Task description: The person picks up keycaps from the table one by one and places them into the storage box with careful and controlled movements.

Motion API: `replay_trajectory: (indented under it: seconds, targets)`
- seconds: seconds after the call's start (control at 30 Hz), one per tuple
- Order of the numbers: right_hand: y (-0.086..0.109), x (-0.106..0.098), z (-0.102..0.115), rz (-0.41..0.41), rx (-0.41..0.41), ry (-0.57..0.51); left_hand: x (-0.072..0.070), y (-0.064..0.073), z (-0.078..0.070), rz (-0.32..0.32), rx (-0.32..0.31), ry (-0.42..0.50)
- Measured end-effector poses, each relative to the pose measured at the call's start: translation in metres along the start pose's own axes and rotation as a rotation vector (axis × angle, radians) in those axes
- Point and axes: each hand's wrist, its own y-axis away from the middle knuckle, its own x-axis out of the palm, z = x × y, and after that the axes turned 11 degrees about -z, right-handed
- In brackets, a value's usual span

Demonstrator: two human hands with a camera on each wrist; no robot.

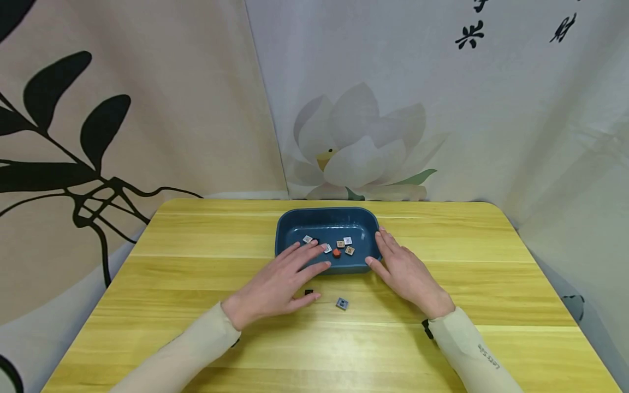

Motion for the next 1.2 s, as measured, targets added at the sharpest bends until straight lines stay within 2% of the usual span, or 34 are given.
replay_trajectory:
  seconds: [0.2,0.37,0.67,0.8,1.2]
  targets:
    - [0.000,0.000,0.001,-0.001,0.003,0.004,0.004,0.003,-0.003,0.000,0.116,0.011]
    - [0.000,-0.001,0.002,0.000,0.010,0.008,0.007,0.005,-0.007,0.024,0.186,0.019]
    - [0.000,0.000,0.002,0.004,0.017,0.011,0.012,0.009,-0.012,0.085,0.237,0.042]
    - [0.000,0.000,0.002,0.005,0.018,0.011,0.014,0.011,-0.013,0.128,0.240,0.033]
    - [0.000,-0.001,0.002,0.006,0.012,0.007,0.019,0.015,-0.012,0.271,0.152,0.000]
